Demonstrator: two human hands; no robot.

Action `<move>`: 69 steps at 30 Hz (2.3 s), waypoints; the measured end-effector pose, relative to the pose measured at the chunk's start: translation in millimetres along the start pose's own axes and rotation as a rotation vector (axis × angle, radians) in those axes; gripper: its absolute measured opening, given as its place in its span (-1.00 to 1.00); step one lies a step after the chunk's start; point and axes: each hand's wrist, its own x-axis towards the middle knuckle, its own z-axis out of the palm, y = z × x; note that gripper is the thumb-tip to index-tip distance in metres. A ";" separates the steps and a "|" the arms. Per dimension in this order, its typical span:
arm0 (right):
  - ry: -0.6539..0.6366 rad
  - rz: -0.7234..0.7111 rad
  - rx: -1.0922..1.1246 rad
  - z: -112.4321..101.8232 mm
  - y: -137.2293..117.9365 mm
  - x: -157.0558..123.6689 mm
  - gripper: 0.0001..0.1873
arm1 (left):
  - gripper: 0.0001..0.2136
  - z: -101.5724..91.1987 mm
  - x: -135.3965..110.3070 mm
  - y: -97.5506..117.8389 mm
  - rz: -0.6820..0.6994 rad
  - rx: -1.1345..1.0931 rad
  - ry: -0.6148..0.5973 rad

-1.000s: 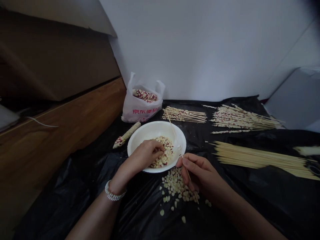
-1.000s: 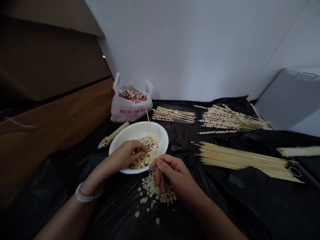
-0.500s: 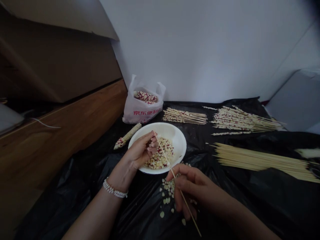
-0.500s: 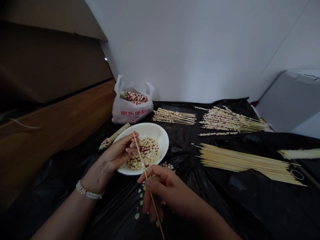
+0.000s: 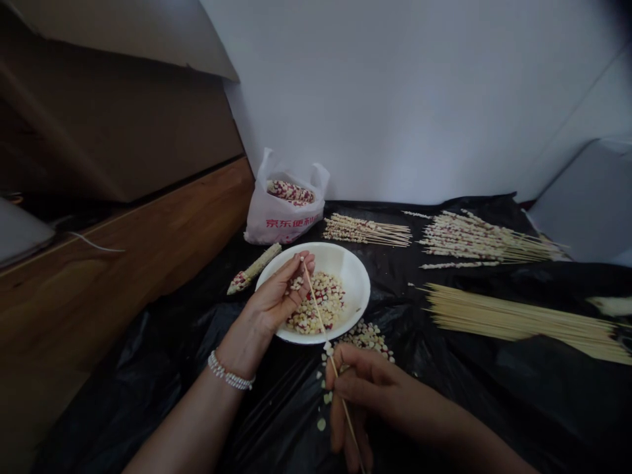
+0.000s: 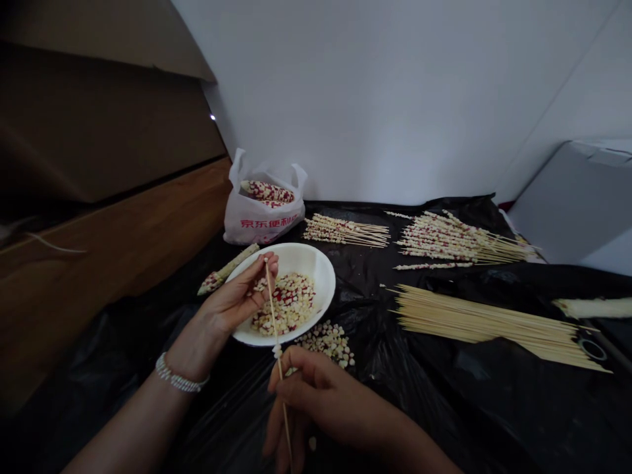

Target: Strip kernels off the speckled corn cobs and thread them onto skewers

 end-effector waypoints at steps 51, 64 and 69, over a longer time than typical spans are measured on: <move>0.064 0.003 -0.027 -2.4 4.2 2.4 -0.64 | -0.81 -1.1 2.1 -1.9 0.045 0.053 0.024; 0.054 -0.009 -0.028 -2.2 3.8 2.9 -0.65 | -0.77 2.2 -0.3 -1.4 0.029 0.041 0.029; 0.052 -0.008 -0.019 -3.3 6.1 3.6 -0.68 | -0.74 5.6 -4.0 -1.7 0.036 0.035 0.041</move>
